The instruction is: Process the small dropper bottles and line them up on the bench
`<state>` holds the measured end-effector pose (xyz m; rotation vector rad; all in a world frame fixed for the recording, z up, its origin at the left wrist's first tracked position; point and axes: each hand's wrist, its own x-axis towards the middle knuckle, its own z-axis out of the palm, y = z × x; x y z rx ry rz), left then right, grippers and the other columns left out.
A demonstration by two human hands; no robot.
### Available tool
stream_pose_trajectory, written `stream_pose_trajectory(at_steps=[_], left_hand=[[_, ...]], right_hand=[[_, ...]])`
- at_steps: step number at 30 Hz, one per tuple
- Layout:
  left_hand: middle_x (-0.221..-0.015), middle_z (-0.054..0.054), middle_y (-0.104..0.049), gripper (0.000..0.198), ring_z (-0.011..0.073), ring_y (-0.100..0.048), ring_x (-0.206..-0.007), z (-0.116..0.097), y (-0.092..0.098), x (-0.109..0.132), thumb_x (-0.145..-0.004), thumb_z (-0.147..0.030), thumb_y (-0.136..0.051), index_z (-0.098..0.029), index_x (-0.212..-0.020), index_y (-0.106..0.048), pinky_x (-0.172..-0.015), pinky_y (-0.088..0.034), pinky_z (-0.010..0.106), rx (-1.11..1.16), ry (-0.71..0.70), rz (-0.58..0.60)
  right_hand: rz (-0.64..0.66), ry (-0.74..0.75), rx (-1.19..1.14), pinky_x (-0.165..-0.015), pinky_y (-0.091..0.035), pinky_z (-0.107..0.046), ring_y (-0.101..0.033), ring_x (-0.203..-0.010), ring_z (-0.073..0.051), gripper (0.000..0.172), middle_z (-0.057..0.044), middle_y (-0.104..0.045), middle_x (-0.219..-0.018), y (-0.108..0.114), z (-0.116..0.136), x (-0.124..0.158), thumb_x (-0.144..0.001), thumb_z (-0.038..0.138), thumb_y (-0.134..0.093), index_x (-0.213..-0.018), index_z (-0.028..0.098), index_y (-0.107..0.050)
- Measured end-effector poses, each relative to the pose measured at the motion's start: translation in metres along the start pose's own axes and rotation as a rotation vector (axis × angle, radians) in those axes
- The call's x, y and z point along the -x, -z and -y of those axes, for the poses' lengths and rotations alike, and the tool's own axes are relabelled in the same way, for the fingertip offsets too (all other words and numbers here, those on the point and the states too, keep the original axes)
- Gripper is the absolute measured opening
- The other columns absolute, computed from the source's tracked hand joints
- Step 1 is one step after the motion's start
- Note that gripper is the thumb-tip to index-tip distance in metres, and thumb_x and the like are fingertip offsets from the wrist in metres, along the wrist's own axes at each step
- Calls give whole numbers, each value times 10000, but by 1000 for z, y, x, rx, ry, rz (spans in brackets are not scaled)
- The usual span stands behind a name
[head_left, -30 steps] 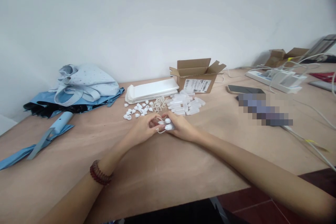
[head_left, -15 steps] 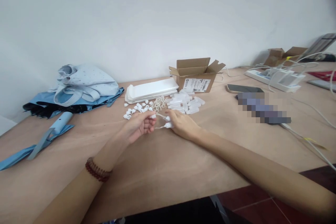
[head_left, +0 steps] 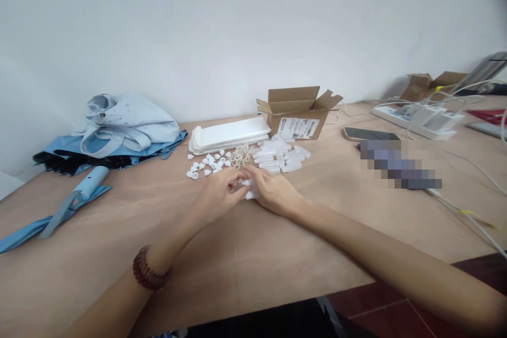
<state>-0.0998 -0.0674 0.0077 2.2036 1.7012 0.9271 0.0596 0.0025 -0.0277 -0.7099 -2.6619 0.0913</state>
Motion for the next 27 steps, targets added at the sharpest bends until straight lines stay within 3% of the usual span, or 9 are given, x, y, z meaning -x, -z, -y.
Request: stream_pose_trajectory(at_steps=[4, 11, 15, 18, 23, 27], left_hand=[[-743, 13, -537, 148, 144, -491, -672, 6, 3, 0, -852, -249, -519, -173, -920, -627, -629, -368, 264, -89, -78, 9], [-747, 21, -559, 185, 155, -503, -697, 13, 0, 0, -874, -288, -493, -161, -862, -626, -652, -353, 271, -124, -114, 44], [-573, -5, -519, 434, 118, -445, -544, 13, 1, -2, -912, -389, -377, -148, -634, -608, -557, -320, 249, 111, 99, 182], [-486, -23, -456, 519, 103, -386, -469, 15, 2, -3, -909, -466, -343, -147, -608, -620, -500, -290, 241, 269, 234, 240], [-604, -31, -497, 297, 117, -433, -560, 11, 0, 0, -804, -452, -557, -166, -739, -601, -536, -289, 235, 14, 63, 35], [-585, -7, -522, 442, 129, -469, -569, 7, -3, 1, -927, -394, -339, -166, -599, -528, -573, -315, 253, -8, 28, 109]], right_hand=[[134, -131, 27, -612, -422, -317, -616, -868, -280, 213, -152, -641, -977, 8, -1, -2, -871, 246, -475, -1046, 125, -481], [199, -102, 35, -588, -343, -273, -620, -789, -247, 223, -123, -646, -935, 10, -2, -2, -866, 259, -487, -1049, 139, -444], [180, -69, 57, -575, -322, -267, -617, -766, -233, 191, -124, -644, -949, 9, 0, -1, -891, 268, -450, -1037, 144, -454], [175, -67, 72, -565, -317, -268, -615, -744, -226, 173, -121, -646, -943, 10, 2, 0, -895, 258, -440, -1025, 145, -460], [184, -77, 60, -585, -339, -270, -619, -768, -231, 213, -124, -650, -937, 11, 2, -1, -883, 274, -459, -1055, 147, -449], [176, -68, 83, -579, -335, -269, -625, -782, -239, 208, -126, -651, -962, 10, 1, -1, -879, 260, -453, -1054, 148, -456]])
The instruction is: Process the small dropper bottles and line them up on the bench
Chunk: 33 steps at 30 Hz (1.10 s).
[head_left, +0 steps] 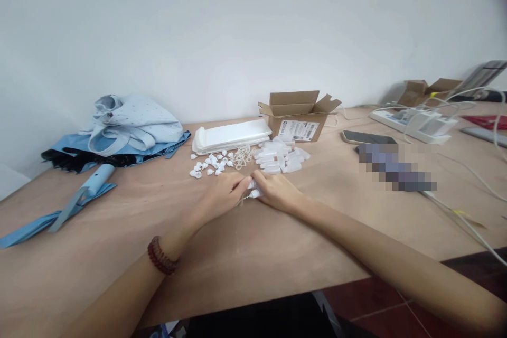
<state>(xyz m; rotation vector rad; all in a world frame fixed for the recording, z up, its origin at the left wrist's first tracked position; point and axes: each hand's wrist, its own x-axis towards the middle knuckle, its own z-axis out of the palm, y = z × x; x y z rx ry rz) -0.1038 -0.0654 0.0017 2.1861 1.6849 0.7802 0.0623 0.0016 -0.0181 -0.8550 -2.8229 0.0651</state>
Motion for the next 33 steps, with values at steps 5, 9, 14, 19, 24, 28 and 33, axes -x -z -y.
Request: stream_pose_trajectory(at_steps=[5, 9, 14, 19, 24, 28, 33], left_hand=[[-554, -23, -497, 368, 127, -447, -555, -1, 1, -1, -849, -470, -493, -171, -645, -561, -544, -291, 246, 23, 90, -78], [-471, -39, -368, 426, 87, -328, -438, -1, -6, -2, -864, -456, -444, -164, -558, -497, -449, -240, 224, 437, 303, 82], [-500, -85, -225, 334, 38, -175, -378, 2, 1, -7, -801, -375, -548, -159, -572, -438, -363, -147, 180, 1179, 704, 165], [-674, -6, -457, 175, 75, -397, -478, 4, 21, -7, -765, -334, -524, -160, -751, -533, -355, -198, 168, 1443, 587, -6], [-561, -39, -378, 252, 79, -349, -475, -1, 6, 0, -778, -398, -620, -164, -689, -589, -447, -277, 203, 521, 265, -182], [-698, 8, -533, 172, 151, -490, -641, 1, -12, 6, -835, -340, -570, -189, -902, -620, -611, -357, 268, -131, -98, -133], [-632, -11, -516, 238, 128, -458, -556, 0, -19, 9, -874, -370, -493, -184, -727, -523, -546, -312, 257, -56, -99, 51]], right_hand=[[10, -10, -4, -569, -330, -267, -624, -766, -238, 218, -124, -654, -944, 0, 0, 0, -864, 251, -465, -1055, 144, -455], [-20, 2, -12, -568, -317, -267, -623, -751, -229, 182, -116, -655, -959, -2, -2, 0, -870, 233, -445, -1032, 151, -461], [-77, -50, -62, -589, -327, -268, -624, -799, -229, 222, -115, -642, -1030, -6, -7, 0, -847, 214, -473, -1061, 163, -443], [-105, -141, -124, -622, -354, -273, -619, -865, -240, 241, -115, -627, -1073, -8, -9, -1, -847, 254, -485, -1066, 168, -432], [-80, -190, -155, -638, -376, -278, -620, -869, -246, 293, -125, -624, -1074, -9, -9, -2, -831, 264, -507, -1088, 157, -416], [-72, -142, -206, -667, -392, -287, -618, -884, -252, 335, -133, -620, -1087, -9, -8, -2, -829, 274, -517, -1118, 147, -406], [-43, -76, -270, -669, -394, -281, -605, -889, -257, 333, -139, -630, -1031, -8, -7, 1, -808, 272, -537, -1091, 143, -418]])
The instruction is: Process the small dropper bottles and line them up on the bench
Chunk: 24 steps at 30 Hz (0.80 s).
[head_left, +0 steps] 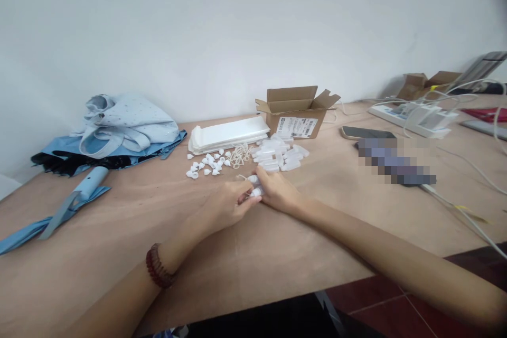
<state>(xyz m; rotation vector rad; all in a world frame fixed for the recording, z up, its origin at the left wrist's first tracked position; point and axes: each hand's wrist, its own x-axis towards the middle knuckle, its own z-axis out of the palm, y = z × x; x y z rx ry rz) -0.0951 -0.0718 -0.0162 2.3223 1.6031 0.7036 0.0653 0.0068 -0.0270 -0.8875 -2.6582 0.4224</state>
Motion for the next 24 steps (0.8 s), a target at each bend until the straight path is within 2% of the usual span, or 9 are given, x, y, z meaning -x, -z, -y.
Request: stream_pose_trajectory(at_steps=[6, 9, 11, 13, 15, 16, 19, 21, 24], left_hand=[[-522, -31, -438, 428, 104, -399, -494, -15, -2, -4, -918, -415, -361, -170, -593, -496, -521, -284, 253, 304, 207, 28], [-488, -34, -396, 511, 101, -350, -447, -16, -3, -6, -920, -480, -292, -164, -611, -548, -481, -271, 251, 485, 346, 84], [-523, -28, -442, 458, 110, -383, -473, -16, -3, -5, -900, -488, -346, -163, -687, -586, -493, -281, 252, 427, 344, 48], [-588, -25, -507, 327, 125, -437, -529, -16, -2, -3, -872, -452, -440, -174, -790, -591, -529, -301, 254, 271, 288, -43], [-618, -27, -527, 257, 133, -463, -563, -17, -1, -2, -861, -419, -477, -183, -801, -558, -551, -311, 256, 174, 246, -97], [-616, -26, -524, 274, 134, -467, -569, -17, 0, -2, -876, -416, -451, -182, -766, -542, -556, -315, 257, 176, 240, -90], [-554, -19, -477, 465, 127, -445, -525, -14, 1, -3, -933, -452, -279, -177, -627, -496, -535, -318, 258, 305, 270, 57], [-540, -24, -459, 496, 127, -432, -507, -12, 2, -4, -933, -488, -243, -181, -634, -494, -520, -319, 257, 347, 296, 115], [-666, -14, -524, 361, 148, -478, -615, -11, 3, -4, -881, -509, -396, -189, -753, -502, -566, -345, 262, 260, 262, 13]], right_hand=[[-9, -14, -25, -597, -357, -260, -609, -788, -233, 266, -114, -646, -943, 0, 2, 2, -836, 290, -487, -1052, 156, -411], [-48, -46, -2, -590, -350, -257, -612, -787, -235, 287, -113, -646, -947, 0, 3, 1, -831, 292, -490, -1070, 158, -406], [-56, -65, 24, -596, -351, -261, -614, -801, -242, 297, -118, -645, -960, 0, 4, 1, -824, 280, -493, -1078, 155, -405], [-37, -82, 53, -601, -351, -267, -616, -805, -246, 292, -124, -646, -971, 1, 6, 1, -827, 269, -484, -1084, 153, -409], [-18, -91, 69, -608, -352, -272, -619, -809, -248, 281, -128, -647, -982, 2, 7, 2, -839, 265, -466, -1090, 151, -413], [-14, -88, 70, -612, -354, -274, -620, -815, -249, 277, -129, -647, -987, 2, 7, 2, -846, 268, -459, -1093, 150, -415], [-22, -72, 77, -608, -353, -275, -624, -818, -247, 257, -127, -645, -999, 2, 8, 2, -864, 287, -443, -1083, 154, -421], [-27, -67, 86, -606, -353, -278, -625, -820, -247, 255, -127, -644, -1009, 2, 8, 1, -871, 305, -439, -1079, 158, -423], [-24, -68, 101, -609, -353, -281, -626, -833, -250, 254, -130, -640, -1043, 1, 9, 1, -871, 308, -438, -1079, 161, -425]])
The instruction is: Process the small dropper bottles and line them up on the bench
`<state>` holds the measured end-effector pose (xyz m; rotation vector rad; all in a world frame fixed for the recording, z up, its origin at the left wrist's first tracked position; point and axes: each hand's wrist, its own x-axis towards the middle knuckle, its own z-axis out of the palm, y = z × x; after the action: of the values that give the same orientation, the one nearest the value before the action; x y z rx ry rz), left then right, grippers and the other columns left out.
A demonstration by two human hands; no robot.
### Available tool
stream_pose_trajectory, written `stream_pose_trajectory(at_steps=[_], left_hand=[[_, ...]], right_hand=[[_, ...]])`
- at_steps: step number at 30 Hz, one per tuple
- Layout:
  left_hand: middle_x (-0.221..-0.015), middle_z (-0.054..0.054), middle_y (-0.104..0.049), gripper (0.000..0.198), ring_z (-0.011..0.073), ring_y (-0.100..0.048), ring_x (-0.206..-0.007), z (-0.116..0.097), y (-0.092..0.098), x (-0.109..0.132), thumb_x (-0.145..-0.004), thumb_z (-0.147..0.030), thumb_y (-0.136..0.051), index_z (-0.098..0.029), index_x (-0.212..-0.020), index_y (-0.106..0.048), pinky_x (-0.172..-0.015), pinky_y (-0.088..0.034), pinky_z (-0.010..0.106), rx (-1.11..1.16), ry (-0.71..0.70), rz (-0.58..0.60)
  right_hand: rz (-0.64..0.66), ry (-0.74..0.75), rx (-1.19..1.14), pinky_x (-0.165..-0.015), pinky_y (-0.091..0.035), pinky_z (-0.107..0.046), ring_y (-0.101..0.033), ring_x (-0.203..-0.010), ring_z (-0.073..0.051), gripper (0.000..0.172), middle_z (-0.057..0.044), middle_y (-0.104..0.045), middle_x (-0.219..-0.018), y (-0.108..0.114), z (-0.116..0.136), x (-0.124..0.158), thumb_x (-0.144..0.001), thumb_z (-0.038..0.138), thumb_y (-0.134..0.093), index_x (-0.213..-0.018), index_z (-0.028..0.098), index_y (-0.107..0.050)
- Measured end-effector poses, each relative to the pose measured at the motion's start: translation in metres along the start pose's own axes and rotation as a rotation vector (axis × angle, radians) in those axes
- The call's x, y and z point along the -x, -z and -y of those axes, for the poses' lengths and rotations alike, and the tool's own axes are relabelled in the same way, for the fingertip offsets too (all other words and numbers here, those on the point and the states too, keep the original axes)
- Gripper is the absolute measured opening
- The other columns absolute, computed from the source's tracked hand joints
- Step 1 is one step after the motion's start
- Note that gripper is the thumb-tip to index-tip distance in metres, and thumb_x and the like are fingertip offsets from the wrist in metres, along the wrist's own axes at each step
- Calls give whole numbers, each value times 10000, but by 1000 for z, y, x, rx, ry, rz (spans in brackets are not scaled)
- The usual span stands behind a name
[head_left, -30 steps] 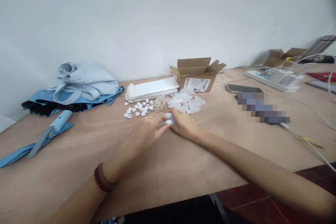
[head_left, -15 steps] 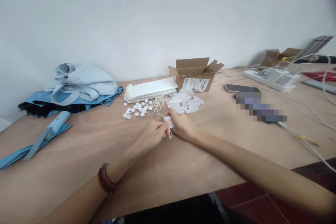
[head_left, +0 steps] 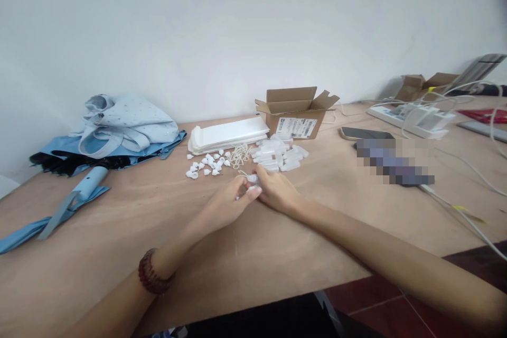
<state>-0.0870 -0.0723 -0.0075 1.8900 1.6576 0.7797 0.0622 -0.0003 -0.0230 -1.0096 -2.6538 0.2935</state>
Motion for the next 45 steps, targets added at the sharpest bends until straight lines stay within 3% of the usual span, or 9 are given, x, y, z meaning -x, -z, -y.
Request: stream_pose_trajectory(at_steps=[5, 11, 17, 21, 26, 32, 36, 41, 45], left_hand=[[-540, -23, -443, 499, 124, -417, -499, -1, 0, 1, -930, -500, -217, -182, -646, -476, -518, -323, 265, 90, 52, 145], [-641, -14, -499, 367, 129, -459, -577, -4, 0, 2, -879, -494, -404, -187, -680, -445, -540, -333, 259, 22, -45, 29], [-457, -91, -302, 464, 57, -168, -324, -6, 10, -2, -813, -663, -378, -207, -773, -458, -344, -105, 194, 580, 493, 287], [-506, -86, -309, 405, 55, -160, -344, 9, 32, -14, -824, -590, -395, -200, -846, -502, -367, -118, 197, 650, 436, -14], [-721, 46, -556, 294, 182, -523, -676, 53, 54, -38, -833, -430, -458, -159, -796, -566, -613, -394, 275, -243, 143, -553], [-1090, 138, -586, 360, 266, -504, -1059, 81, 56, -51, -895, -339, -416, -141, -1159, -559, -949, -363, 411, -522, -140, -402], [-1295, 141, -514, 444, 255, -448, -1213, 57, 51, -40, -916, -389, -400, -139, -1278, -459, -1027, -324, 405, -355, -171, -398], [-1398, 151, -401, 728, 280, -405, -1257, 18, 18, -20, -814, -446, -570, -156, -1400, -250, -1008, -363, 407, -269, -264, -120], [-1000, 149, -601, 230, 295, -513, -1025, 6, -4, -13, -904, -245, -401, -105, -1002, -555, -875, -411, 446, -647, -271, -59]], right_hand=[[-7, 9, 50, -589, -336, -280, -631, -815, -255, 250, -120, -648, -1022, 1, 0, 0, -871, 316, -433, -1068, 161, -436], [0, -6, 74, -578, -333, -283, -636, -826, -262, 274, -111, -651, -1052, 4, 1, 1, -855, 308, -459, -1085, 160, -441], [-60, -22, 150, -583, -333, -285, -634, -848, -258, 241, -103, -653, -1051, 5, -10, -3, -876, 269, -435, -1093, 165, -444], [-117, -130, 179, -580, -333, -288, -629, -828, -260, 260, -120, -646, -1073, 8, -21, -5, -869, 252, -439, -1114, 163, -426], [-126, -115, 152, -575, -328, -283, -622, -830, -257, 256, -111, -648, -1061, 7, -19, -5, -868, 272, -448, -1101, 170, -426], [-102, -51, 157, -557, -308, -276, -618, -794, -246, 231, -96, -654, -1021, 2, -19, -6, -869, 278, -456, -1075, 174, -448], [-96, -45, 177, -566, -328, -277, -606, -797, -235, 196, -99, -636, -1029, 4, -21, -7, -875, 267, -459, -1042, 166, -476], [-143, 121, 258, -633, -379, -281, -547, -923, -240, 255, -118, -588, -1051, 6, -20, -5, -863, 189, -493, -1114, 142, -487], [-212, 287, 359, -700, -391, -295, -501, -946, -241, 171, -111, -582, -1012, 6, -18, -4, -871, 166, -507, -1037, 142, -538]])
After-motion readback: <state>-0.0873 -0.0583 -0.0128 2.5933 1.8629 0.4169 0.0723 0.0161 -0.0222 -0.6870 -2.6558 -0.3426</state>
